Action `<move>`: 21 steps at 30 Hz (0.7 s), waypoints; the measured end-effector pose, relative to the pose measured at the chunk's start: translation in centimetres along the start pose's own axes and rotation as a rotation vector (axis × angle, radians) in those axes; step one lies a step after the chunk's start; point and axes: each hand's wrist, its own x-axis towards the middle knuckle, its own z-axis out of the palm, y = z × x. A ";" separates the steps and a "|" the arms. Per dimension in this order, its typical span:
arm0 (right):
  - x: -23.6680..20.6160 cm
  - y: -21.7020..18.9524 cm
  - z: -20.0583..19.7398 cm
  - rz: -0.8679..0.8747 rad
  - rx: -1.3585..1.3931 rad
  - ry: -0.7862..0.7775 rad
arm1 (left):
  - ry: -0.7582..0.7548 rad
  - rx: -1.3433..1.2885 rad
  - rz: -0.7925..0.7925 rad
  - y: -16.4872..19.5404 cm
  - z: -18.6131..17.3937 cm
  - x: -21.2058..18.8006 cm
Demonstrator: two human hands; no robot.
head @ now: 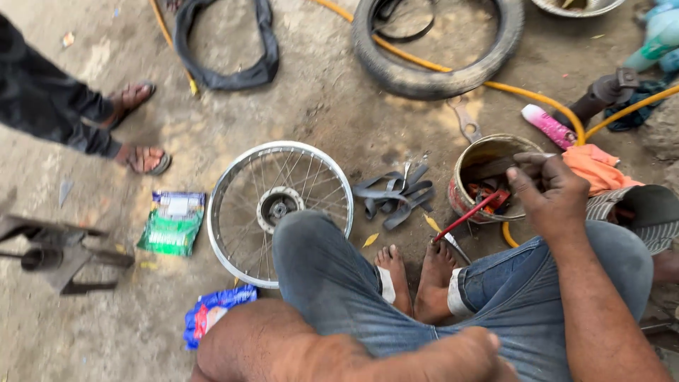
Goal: The person prepares a rubber patch by hammering it on a wooden block, then cuts it with scissors. They fit the patch into the rim of a bicycle wheel, then place a tire over the wheel and press it into place.
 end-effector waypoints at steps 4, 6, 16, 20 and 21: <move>-0.4 -0.8 0.1 -0.002 0.019 -0.034 | 0.088 -0.296 -0.750 6.6 0.7 -0.1; -0.6 -0.5 0.2 -0.003 -0.020 -0.050 | 0.082 -0.395 -0.608 6.0 0.2 -0.2; -1.7 0.7 0.2 -0.070 -0.081 -0.087 | 0.005 -0.638 -0.257 -10.2 5.9 1.8; -1.8 -1.0 0.5 -0.037 -0.110 -0.099 | -0.009 -0.645 -0.302 -10.2 10.1 -2.2; -1.8 -1.4 0.5 -0.046 -0.125 -0.105 | -0.035 -0.639 -0.326 -10.2 10.6 -2.9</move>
